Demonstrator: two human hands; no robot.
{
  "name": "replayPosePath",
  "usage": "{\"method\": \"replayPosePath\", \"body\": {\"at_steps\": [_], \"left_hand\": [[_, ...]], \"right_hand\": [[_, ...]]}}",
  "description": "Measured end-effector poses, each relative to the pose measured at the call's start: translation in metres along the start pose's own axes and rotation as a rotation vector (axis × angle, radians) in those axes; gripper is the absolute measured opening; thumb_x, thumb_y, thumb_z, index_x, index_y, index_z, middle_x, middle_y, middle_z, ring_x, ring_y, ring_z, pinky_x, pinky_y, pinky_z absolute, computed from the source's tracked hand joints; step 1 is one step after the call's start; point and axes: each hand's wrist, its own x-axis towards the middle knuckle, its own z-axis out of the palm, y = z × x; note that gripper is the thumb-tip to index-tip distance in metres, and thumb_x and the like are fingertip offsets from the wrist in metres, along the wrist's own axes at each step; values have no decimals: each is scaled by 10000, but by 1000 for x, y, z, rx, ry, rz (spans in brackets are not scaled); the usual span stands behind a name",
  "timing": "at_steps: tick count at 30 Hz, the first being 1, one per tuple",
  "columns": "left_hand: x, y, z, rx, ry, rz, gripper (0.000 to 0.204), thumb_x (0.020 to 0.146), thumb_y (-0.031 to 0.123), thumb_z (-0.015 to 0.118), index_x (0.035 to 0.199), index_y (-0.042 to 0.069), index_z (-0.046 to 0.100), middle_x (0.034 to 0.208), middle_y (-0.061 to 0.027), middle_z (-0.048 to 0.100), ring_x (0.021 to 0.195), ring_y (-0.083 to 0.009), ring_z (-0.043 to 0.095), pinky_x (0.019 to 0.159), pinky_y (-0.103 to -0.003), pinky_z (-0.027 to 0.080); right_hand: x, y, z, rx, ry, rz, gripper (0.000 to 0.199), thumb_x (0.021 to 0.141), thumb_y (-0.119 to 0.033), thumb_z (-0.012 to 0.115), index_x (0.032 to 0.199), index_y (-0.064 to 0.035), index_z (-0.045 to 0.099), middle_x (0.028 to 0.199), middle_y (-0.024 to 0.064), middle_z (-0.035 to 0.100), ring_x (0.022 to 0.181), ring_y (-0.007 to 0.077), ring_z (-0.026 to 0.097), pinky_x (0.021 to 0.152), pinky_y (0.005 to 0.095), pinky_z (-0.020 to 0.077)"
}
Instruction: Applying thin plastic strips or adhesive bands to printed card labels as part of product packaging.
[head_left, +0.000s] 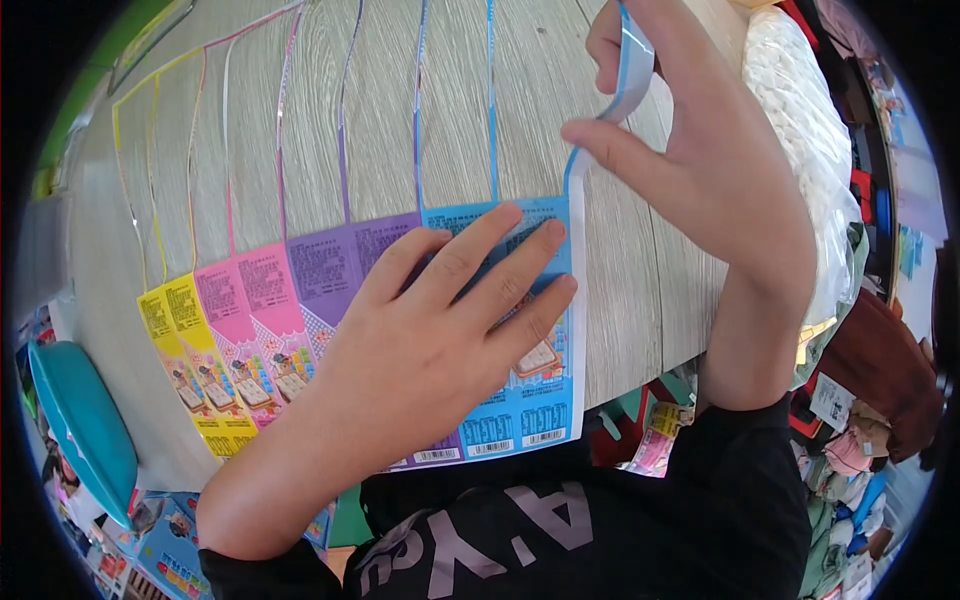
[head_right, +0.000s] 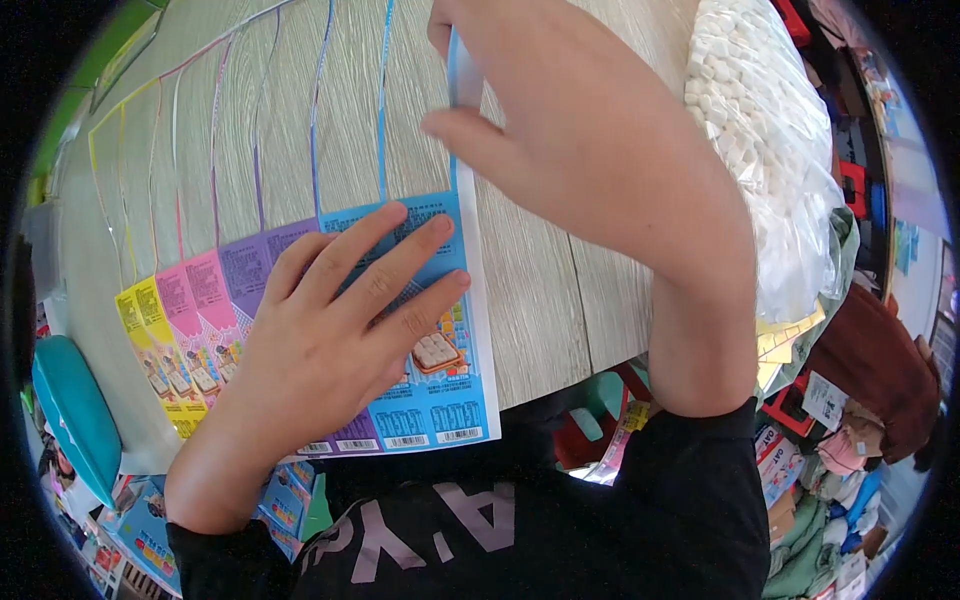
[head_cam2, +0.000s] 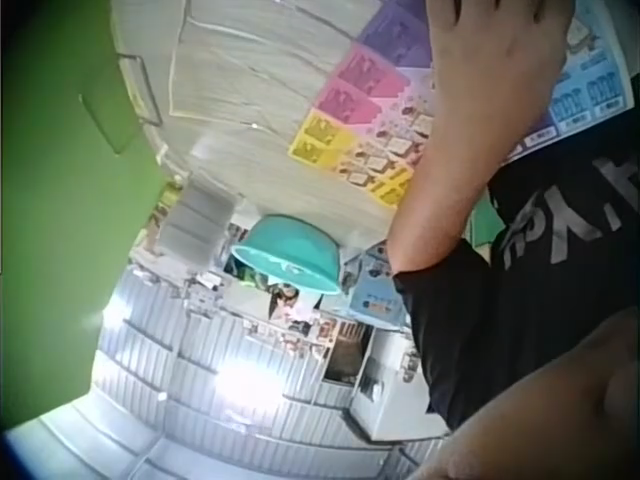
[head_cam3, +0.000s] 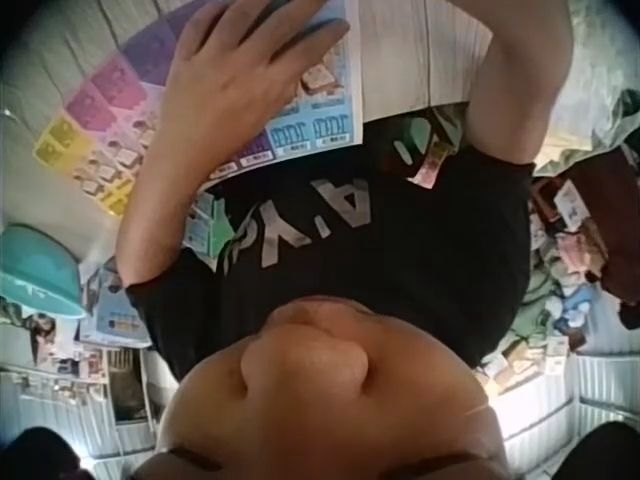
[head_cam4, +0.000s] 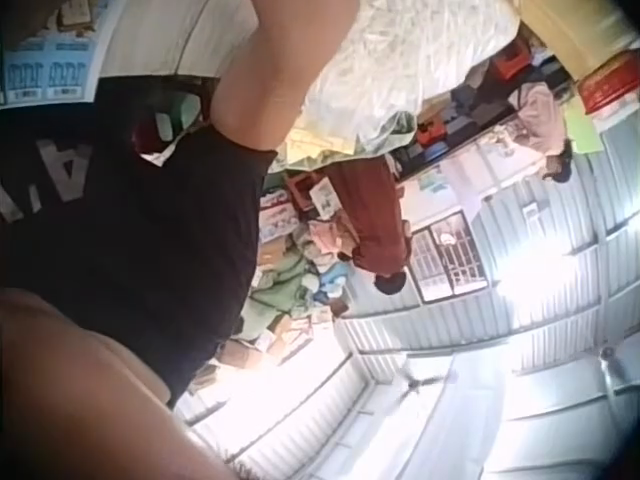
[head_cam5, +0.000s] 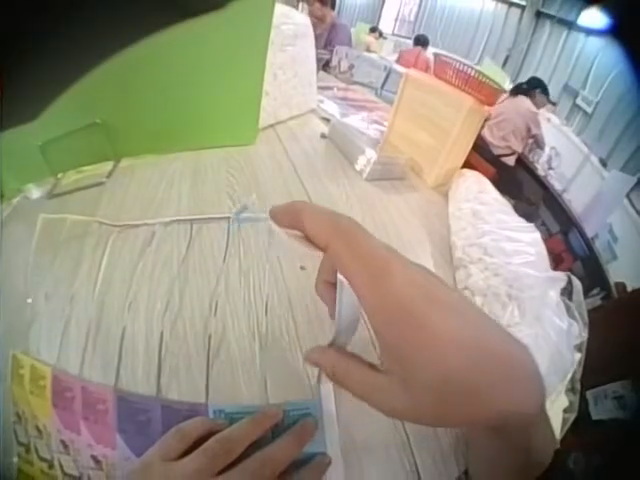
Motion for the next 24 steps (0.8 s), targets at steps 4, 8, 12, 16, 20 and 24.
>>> {"method": "replayPosePath", "body": {"at_steps": [4,8,12,16,20,24], "left_hand": [[1,1,-2,14,5,5,553,770,128,726,1316,207,691,1550,-22,544,1425,-282,497,1081,-463,430],[1,3,-5,8,-15,5,557,763,134,737,1314,203,694,1564,-21,530,1435,-281,484,1083,-467,429],[-2,2,-4,2,-6,0,570,748,145,759,1311,207,698,1557,-20,535,1436,-282,482,1090,-464,421],[1,3,-4,12,-13,2,579,741,143,763,1313,207,700,1549,-22,543,1430,-286,489,1093,-459,416],[2,3,-4,9,-1,6,585,737,141,759,1316,202,700,1539,-30,553,1418,-289,503,1089,-457,414],[3,3,-5,1,-12,-1,601,727,139,763,1321,199,699,1539,-34,556,1418,-286,503,1090,-456,414]], "right_hand": [[-5,4,0,-38,21,10,761,930,-51,701,1587,2,320,1017,141,552,901,307,635,848,376,529],[-11,6,5,282,69,77,770,937,-44,683,1605,-38,303,1043,181,584,891,296,657,729,348,536],[-11,12,21,157,68,104,547,941,-108,707,1444,-55,498,970,110,640,839,196,644,665,303,518],[-21,41,19,-101,-11,-195,579,880,-137,767,1416,-75,559,1008,88,635,916,219,624,794,355,533],[-20,40,10,-103,-131,-243,534,861,-127,765,1365,-74,597,998,110,634,913,256,625,825,386,528],[-25,34,17,-174,-157,-246,414,858,-115,741,1258,-65,647,985,121,633,915,293,646,821,407,532]]}}
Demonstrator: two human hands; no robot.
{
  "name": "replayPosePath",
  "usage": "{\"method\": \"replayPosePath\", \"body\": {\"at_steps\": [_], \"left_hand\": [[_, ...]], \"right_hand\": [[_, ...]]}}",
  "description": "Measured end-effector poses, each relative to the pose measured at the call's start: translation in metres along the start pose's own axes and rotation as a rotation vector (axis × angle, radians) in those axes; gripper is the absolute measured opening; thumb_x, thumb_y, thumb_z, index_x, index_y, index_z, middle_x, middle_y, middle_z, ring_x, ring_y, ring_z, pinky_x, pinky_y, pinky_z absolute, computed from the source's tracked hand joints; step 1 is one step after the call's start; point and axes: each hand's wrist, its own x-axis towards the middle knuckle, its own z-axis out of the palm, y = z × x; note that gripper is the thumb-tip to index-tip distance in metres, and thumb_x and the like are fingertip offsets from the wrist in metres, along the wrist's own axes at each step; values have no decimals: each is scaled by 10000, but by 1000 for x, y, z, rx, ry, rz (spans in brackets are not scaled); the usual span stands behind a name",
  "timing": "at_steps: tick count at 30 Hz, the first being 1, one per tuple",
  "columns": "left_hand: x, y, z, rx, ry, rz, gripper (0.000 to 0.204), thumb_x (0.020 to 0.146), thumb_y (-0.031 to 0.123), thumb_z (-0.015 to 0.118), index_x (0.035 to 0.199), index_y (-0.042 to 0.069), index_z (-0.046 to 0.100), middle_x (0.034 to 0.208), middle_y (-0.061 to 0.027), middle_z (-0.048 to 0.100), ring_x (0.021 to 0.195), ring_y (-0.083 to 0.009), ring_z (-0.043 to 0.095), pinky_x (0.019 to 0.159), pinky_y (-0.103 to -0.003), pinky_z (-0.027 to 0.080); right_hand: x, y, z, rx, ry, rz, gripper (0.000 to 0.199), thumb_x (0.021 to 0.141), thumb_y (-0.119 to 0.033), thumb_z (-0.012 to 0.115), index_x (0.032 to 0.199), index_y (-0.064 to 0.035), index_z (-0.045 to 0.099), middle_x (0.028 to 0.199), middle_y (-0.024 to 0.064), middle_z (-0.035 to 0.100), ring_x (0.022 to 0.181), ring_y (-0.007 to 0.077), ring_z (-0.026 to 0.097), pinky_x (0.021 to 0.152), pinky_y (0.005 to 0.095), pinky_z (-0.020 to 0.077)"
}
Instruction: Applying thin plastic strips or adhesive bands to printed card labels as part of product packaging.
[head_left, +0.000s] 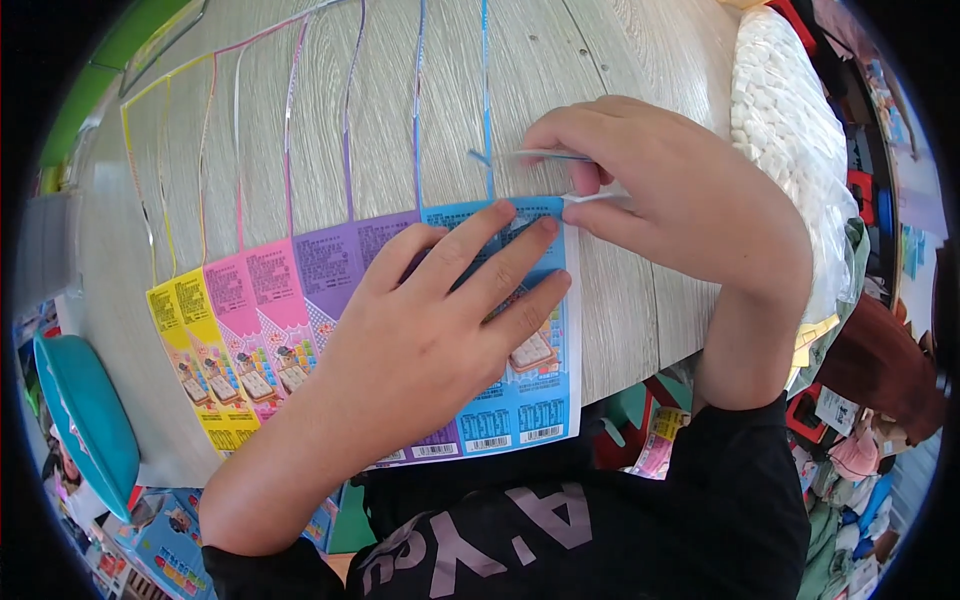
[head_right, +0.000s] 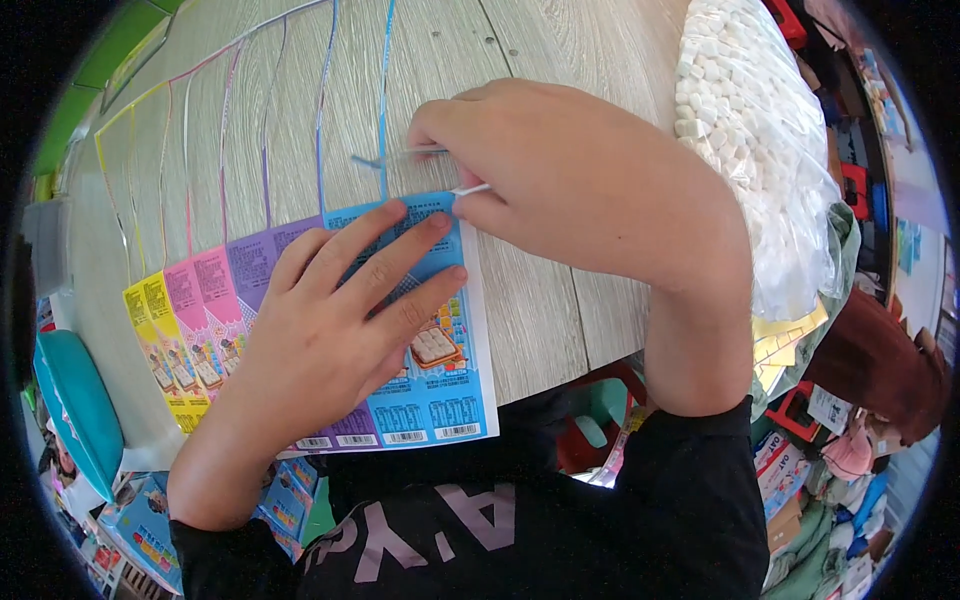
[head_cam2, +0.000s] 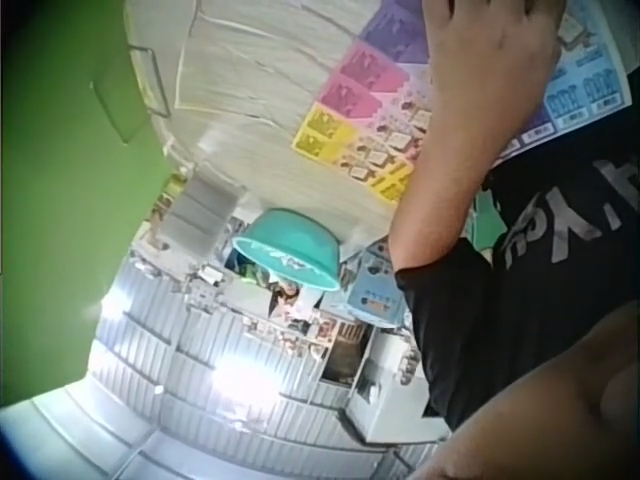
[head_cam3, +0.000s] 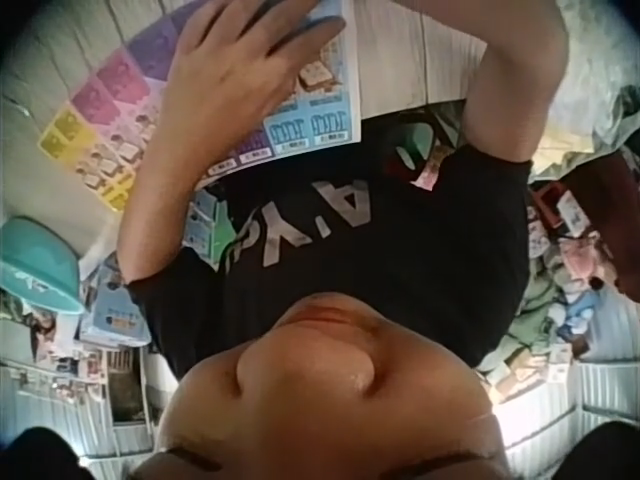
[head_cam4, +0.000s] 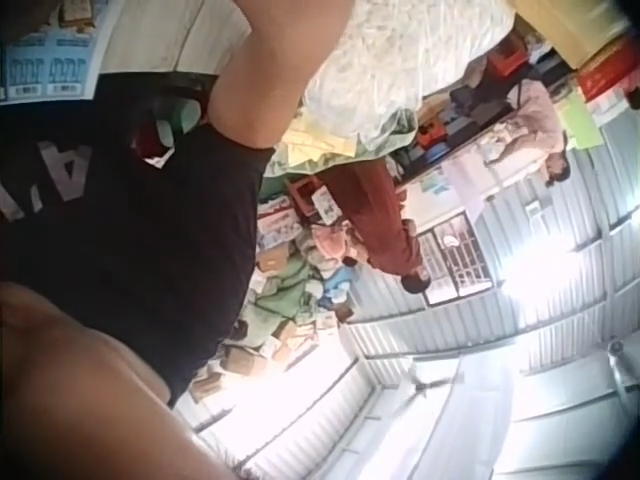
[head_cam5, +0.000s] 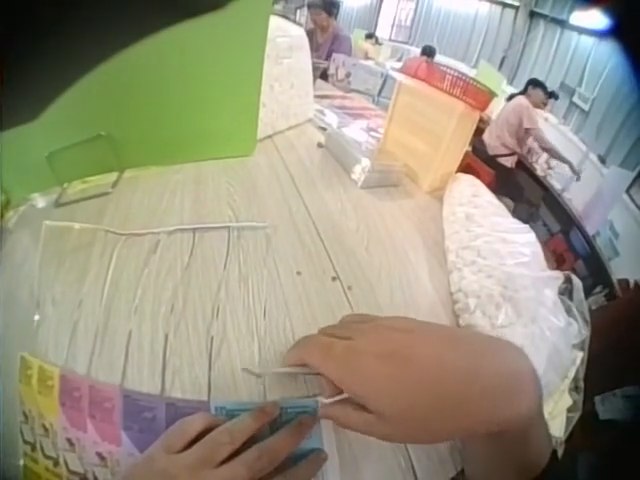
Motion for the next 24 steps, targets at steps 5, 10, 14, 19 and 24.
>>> {"method": "replayPosePath", "body": {"at_steps": [5,10,14,19,24], "left_hand": [[-1,-1,2,-14,13,3,611,717,130,773,1319,198,697,1538,-40,554,1423,-282,498,1088,-455,415],[-3,-1,4,-12,37,1,596,725,129,771,1312,200,697,1529,-42,560,1421,-279,500,1088,-451,416],[-3,0,6,-13,35,13,589,740,138,759,1322,203,690,1533,-47,562,1428,-278,499,1092,-444,414],[-4,0,4,-24,24,6,592,759,147,745,1343,209,675,1549,-55,552,1447,-276,487,1101,-439,408],[-6,-1,4,-42,0,-35,580,787,159,724,1360,224,656,1616,-95,491,1463,-278,473,1100,-433,396]], "right_hand": [[0,-2,1,-14,15,2,241,854,-89,715,1084,-38,666,962,136,627,900,329,650,803,422,530],[2,-8,0,-125,21,24,159,839,-80,714,963,-10,643,933,131,620,898,341,646,759,431,526],[2,-12,-1,-111,1,51,170,835,-89,727,964,-12,647,909,126,619,869,349,644,747,433,523],[3,-20,-4,-178,0,91,172,820,-87,745,951,-18,657,892,127,632,855,350,650,747,438,522],[3,-30,6,-315,60,107,160,818,-90,745,938,-20,665,887,127,636,869,351,654,754,441,524]]}}
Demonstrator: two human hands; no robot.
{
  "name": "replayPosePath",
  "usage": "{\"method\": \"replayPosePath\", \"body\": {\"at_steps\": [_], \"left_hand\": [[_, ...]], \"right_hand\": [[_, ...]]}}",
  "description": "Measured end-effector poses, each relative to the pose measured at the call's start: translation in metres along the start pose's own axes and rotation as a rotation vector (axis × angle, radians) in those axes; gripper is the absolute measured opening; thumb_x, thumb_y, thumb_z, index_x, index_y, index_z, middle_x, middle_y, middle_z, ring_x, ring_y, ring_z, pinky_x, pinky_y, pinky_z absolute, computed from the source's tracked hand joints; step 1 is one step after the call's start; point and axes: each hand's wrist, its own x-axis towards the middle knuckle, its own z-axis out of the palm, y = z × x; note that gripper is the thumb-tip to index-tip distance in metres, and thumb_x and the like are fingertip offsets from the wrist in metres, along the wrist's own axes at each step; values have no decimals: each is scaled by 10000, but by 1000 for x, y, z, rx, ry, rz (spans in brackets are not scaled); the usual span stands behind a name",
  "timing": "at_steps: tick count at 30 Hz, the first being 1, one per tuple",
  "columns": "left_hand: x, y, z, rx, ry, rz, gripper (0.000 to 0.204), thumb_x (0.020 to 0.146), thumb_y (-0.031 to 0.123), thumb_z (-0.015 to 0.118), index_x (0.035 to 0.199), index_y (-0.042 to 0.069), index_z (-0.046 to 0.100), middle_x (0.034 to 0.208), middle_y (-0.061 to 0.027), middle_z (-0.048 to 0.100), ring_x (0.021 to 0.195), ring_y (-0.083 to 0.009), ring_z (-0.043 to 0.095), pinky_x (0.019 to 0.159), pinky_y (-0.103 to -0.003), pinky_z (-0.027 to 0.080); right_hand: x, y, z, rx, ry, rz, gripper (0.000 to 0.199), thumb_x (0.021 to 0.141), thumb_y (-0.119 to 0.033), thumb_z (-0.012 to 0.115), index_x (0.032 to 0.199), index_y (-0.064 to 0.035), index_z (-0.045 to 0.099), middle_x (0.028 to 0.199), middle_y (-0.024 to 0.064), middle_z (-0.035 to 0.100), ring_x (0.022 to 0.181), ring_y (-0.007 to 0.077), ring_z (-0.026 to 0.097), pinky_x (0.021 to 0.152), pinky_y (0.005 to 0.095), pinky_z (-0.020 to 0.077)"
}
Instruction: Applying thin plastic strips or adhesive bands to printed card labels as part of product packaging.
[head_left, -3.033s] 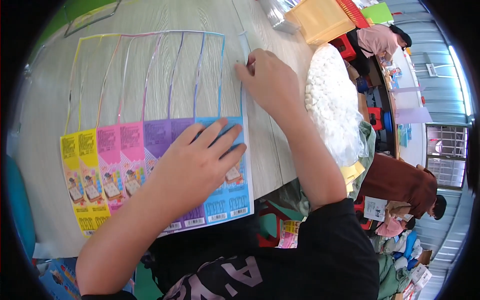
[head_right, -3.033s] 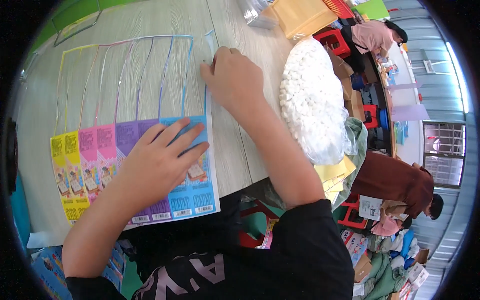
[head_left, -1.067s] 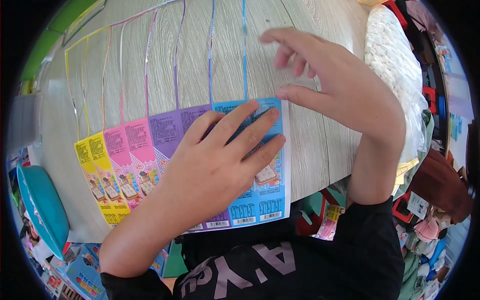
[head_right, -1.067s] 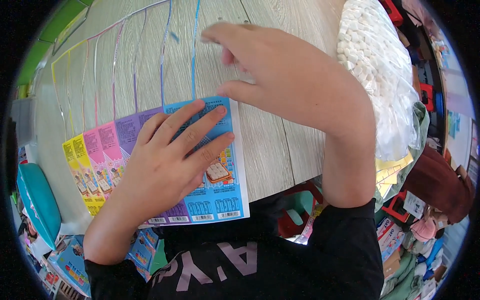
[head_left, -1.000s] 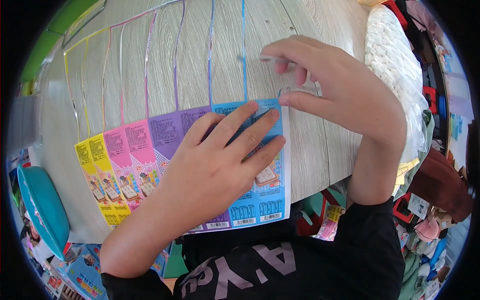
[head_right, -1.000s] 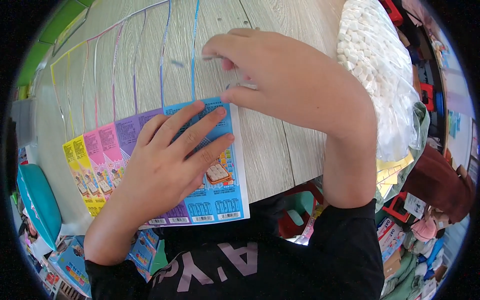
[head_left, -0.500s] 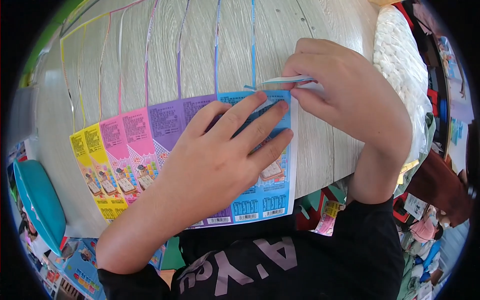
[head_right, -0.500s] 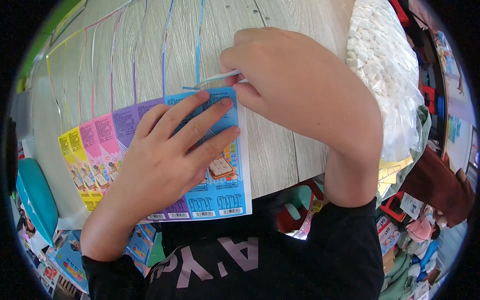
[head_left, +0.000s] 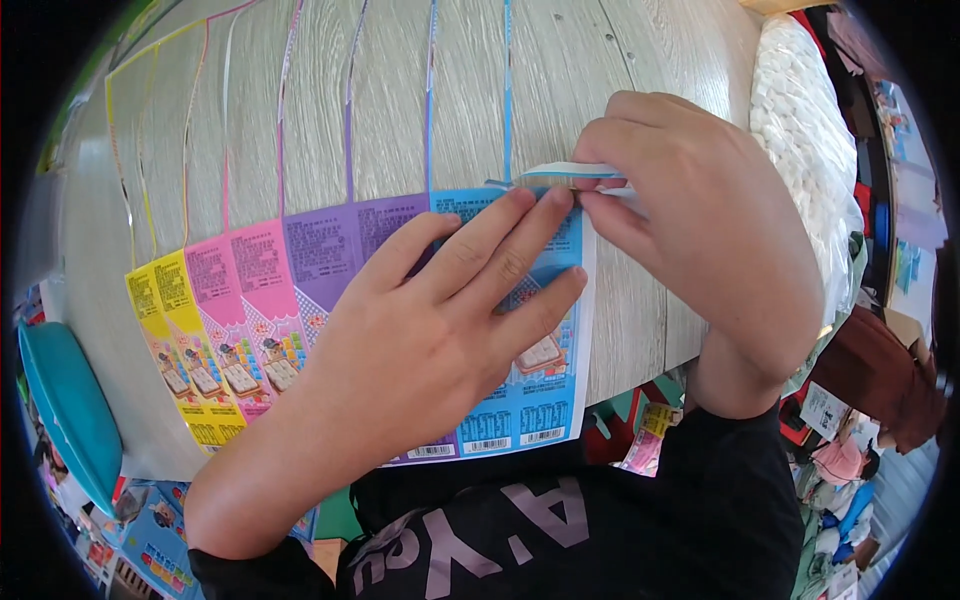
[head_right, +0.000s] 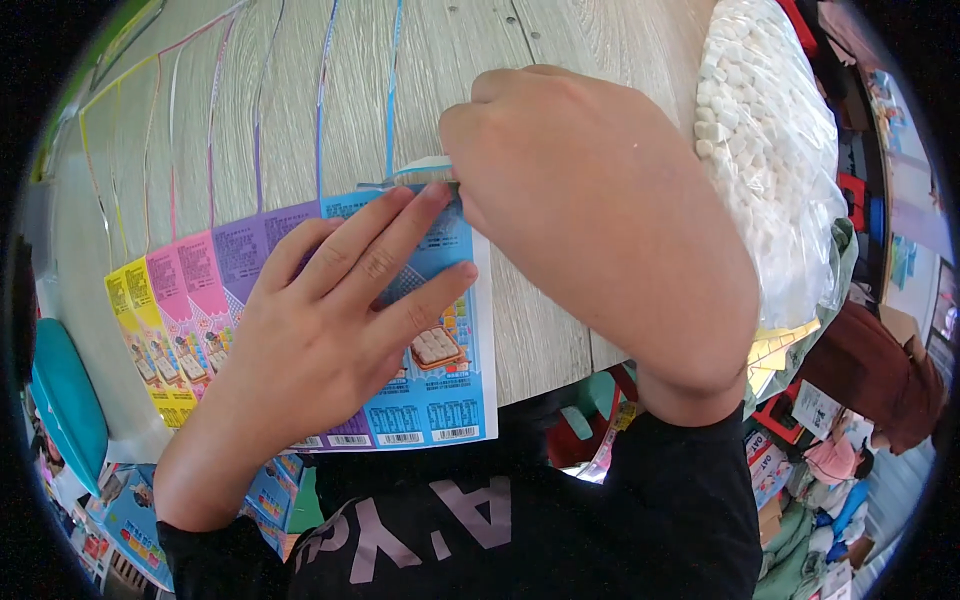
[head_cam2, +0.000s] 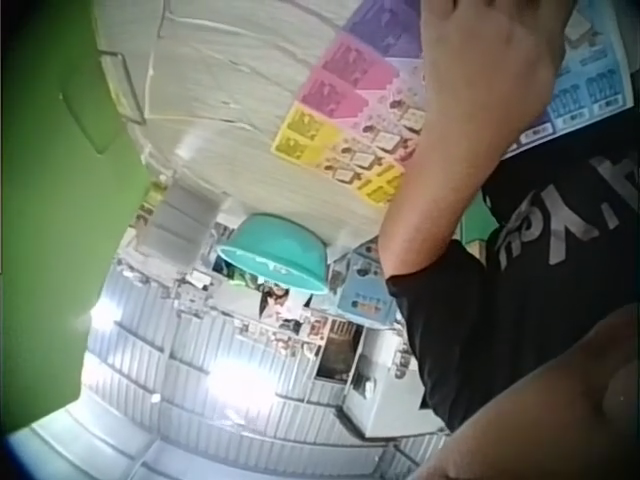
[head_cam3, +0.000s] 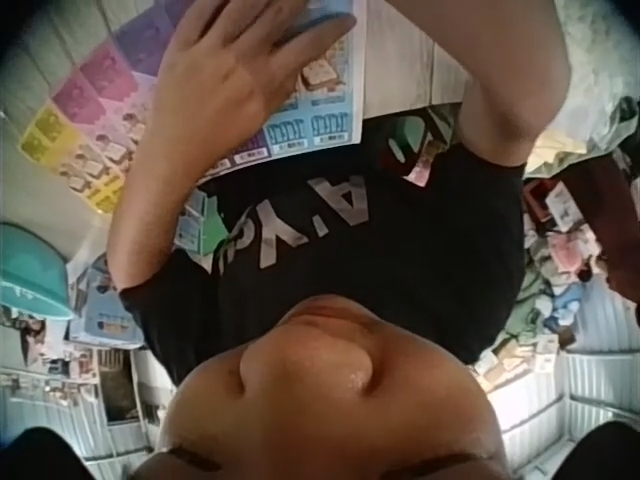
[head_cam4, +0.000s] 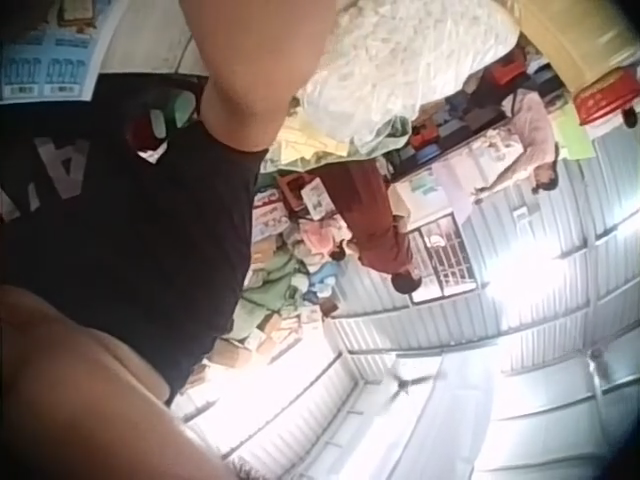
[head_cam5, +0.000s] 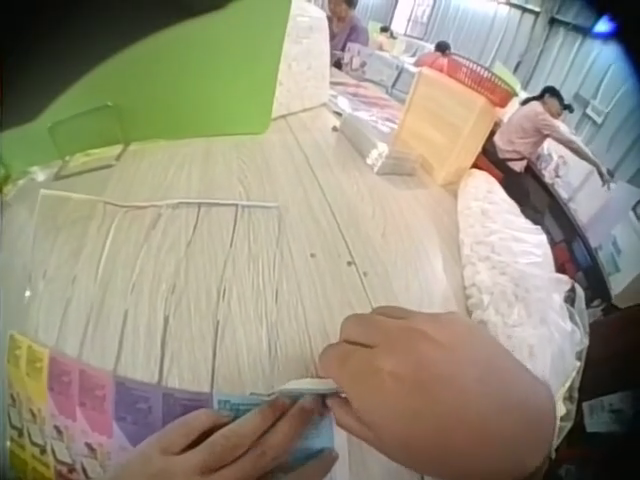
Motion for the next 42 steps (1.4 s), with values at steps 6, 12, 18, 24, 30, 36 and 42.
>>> {"method": "replayPosePath", "body": {"at_steps": [6,12,18,24,30,36,42], "left_hand": [[5,3,-2,16,-31,17,563,793,177,723,1349,235,654,1627,-108,479,1447,-277,484,1082,-432,406],[4,5,-2,67,-28,20,585,778,183,726,1354,249,651,1609,-106,501,1431,-275,499,1078,-434,409],[3,4,1,160,-10,140,516,842,163,662,1357,155,646,1565,-110,546,1410,-273,528,1097,-420,428],[0,0,8,97,24,107,497,849,164,656,1346,137,647,1561,-115,545,1419,-268,517,1097,-409,433],[2,1,8,43,42,113,528,803,192,690,1327,144,649,1594,-125,504,1436,-268,492,1086,-411,433],[-1,-1,5,38,37,102,507,817,195,671,1320,138,653,1572,-125,526,1408,-272,518,1082,-416,441],[1,-1,10,48,106,118,468,836,178,647,1299,115,666,1507,-124,570,1392,-268,540,1094,-433,442]], "right_hand": [[-6,3,-2,8,1,-1,167,821,-100,737,947,-20,659,893,124,636,910,349,652,773,444,525],[-6,2,3,-8,66,-58,179,817,-107,731,957,-31,648,950,113,623,944,336,649,783,439,525],[-2,-4,-3,-36,6,-59,164,839,-102,722,965,-30,645,973,104,616,928,332,651,772,428,529],[-4,10,1,92,-12,-81,161,879,-93,704,1013,-25,647,946,123,664,863,334,668,747,417,532],[-7,15,-12,294,-107,-81,189,918,-42,681,1105,-23,658,946,136,672,834,320,671,744,377,528],[1,16,-9,460,-208,19,308,927,-14,663,1229,-36,600,997,97,625,859,186,633,733,313,530],[28,0,-50,418,-563,259,322,931,-75,674,1229,-11,569,902,106,659,752,182,651,638,324,512]]}}
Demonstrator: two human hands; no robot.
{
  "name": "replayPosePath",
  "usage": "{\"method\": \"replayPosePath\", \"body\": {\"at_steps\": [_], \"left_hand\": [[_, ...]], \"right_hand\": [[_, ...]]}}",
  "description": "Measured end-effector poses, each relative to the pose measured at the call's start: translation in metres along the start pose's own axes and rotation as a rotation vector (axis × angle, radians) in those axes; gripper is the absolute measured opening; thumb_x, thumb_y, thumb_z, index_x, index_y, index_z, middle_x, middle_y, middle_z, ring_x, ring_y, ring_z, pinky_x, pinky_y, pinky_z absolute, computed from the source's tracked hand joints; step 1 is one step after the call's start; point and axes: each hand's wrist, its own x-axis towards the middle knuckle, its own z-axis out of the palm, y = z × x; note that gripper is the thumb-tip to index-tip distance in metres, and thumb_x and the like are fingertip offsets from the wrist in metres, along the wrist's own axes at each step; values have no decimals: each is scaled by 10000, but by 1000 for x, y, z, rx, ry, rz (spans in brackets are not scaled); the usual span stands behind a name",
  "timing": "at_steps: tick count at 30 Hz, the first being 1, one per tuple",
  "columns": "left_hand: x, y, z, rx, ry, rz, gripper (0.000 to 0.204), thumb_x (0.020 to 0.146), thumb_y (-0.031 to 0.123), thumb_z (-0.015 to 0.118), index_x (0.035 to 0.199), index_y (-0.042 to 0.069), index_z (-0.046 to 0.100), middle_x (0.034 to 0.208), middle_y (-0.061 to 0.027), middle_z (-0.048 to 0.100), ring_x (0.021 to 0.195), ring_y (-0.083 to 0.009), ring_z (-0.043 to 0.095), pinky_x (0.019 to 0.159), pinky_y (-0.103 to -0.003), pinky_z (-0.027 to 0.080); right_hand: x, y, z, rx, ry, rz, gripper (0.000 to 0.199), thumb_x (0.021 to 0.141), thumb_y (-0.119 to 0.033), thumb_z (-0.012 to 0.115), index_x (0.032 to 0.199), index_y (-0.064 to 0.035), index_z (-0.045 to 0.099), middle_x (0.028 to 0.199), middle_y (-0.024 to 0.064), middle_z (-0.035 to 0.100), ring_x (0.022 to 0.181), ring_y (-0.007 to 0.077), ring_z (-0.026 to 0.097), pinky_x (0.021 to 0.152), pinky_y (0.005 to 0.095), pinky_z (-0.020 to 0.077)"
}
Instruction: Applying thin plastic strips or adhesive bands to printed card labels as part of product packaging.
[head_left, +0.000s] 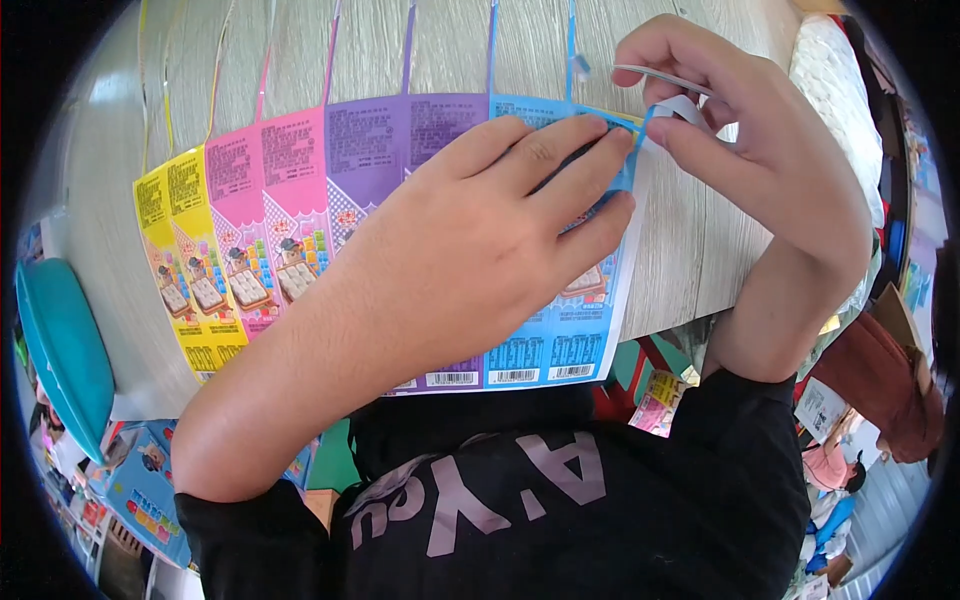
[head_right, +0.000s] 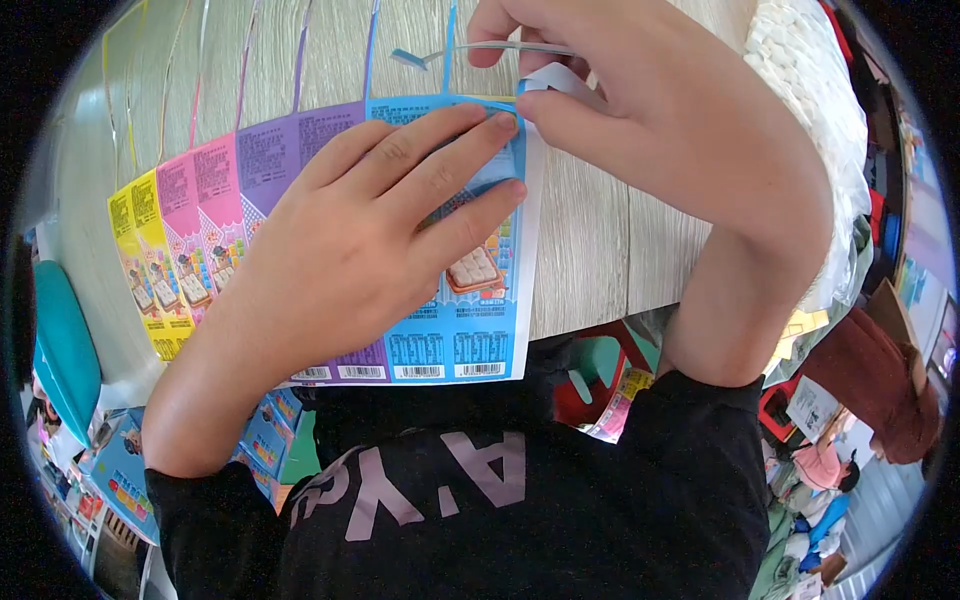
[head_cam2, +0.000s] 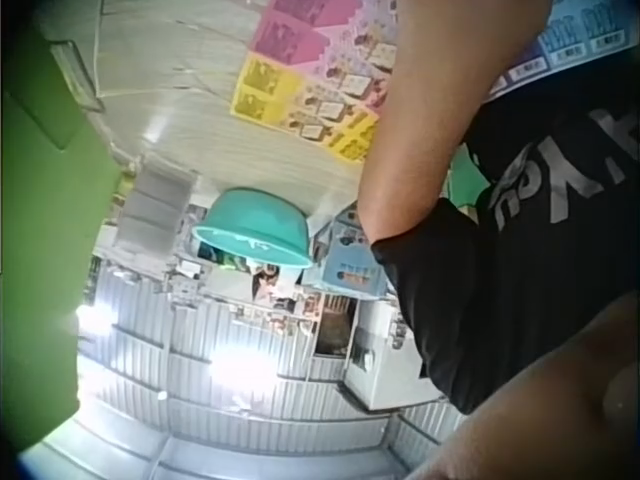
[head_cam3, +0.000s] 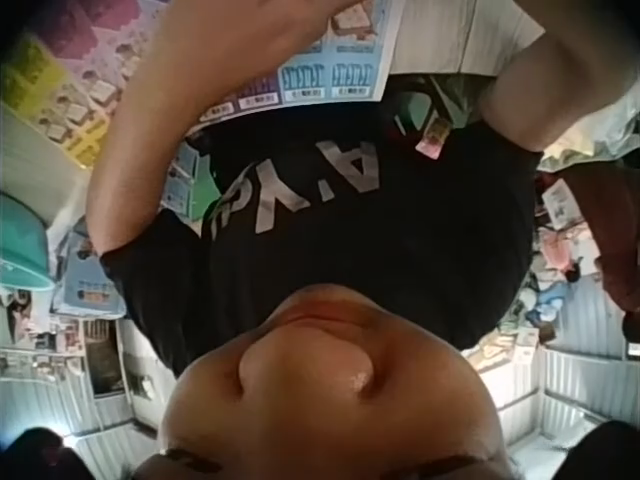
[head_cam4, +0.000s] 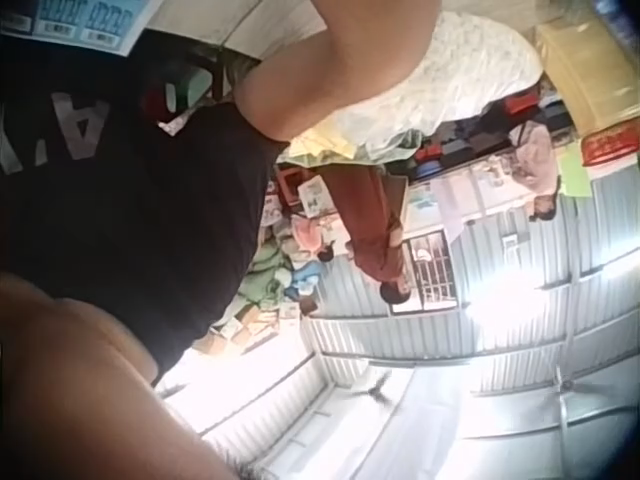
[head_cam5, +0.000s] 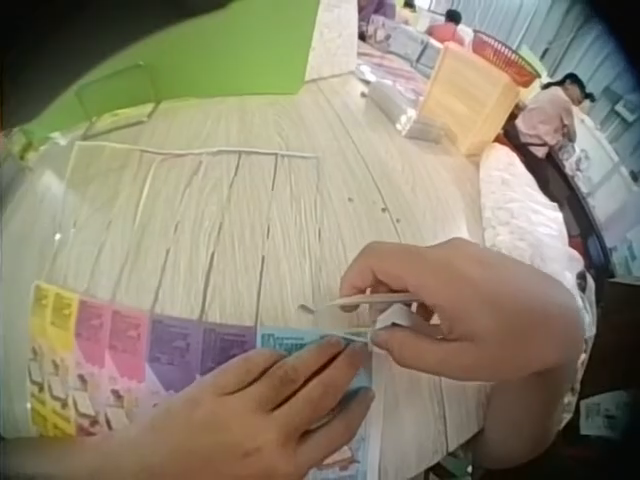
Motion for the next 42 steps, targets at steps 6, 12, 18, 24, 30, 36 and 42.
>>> {"method": "replayPosePath", "body": {"at_steps": [6,12,18,24,30,36,42], "left_hand": [[2,1,3,-17,34,4,473,820,177,671,1290,118,670,1488,-125,580,1389,-272,544,1106,-432,442],[-2,0,0,-18,58,13,523,810,159,696,1330,131,640,1484,-125,583,1381,-273,548,1117,-430,440],[-3,0,3,7,85,30,537,820,153,725,1345,122,618,1435,-124,615,1370,-275,564,1114,-431,447],[-3,-2,3,90,118,89,526,830,135,723,1343,87,618,1435,-137,624,1364,-287,581,1102,-420,465],[-6,-1,6,111,172,74,464,858,102,689,1307,6,621,1406,-167,643,1357,-288,591,1109,-423,459],[-3,-2,6,78,153,105,406,874,87,674,1267,-7,636,1410,-183,640,1361,-292,588,1117,-413,453],[-5,-8,7,93,191,118,369,874,102,668,1232,13,656,1418,-192,636,1355,-295,591,1105,-413,456]], "right_hand": [[-7,14,13,101,110,-89,262,921,-64,668,1159,-3,577,887,86,651,726,157,610,646,308,490],[-3,27,21,221,137,-322,261,924,-40,663,1164,-14,562,924,58,639,758,121,579,663,279,480],[42,31,47,494,80,-1028,221,956,-27,635,1160,-20,551,968,42,608,795,91,564,669,248,472],[57,63,43,570,70,-1396,191,986,-30,612,1164,-25,542,1004,36,579,830,73,553,693,236,490],[-6,29,47,374,186,-238,296,990,-60,628,1270,-59,531,1154,38,559,902,91,578,787,289,547],[-9,37,72,527,324,-219,460,958,-42,690,1377,-61,501,1296,34,515,860,52,544,728,248,539],[-14,38,82,430,465,-346,541,928,-1,710,1424,-53,498,1263,26,526,882,68,519,741,244,517]]}}
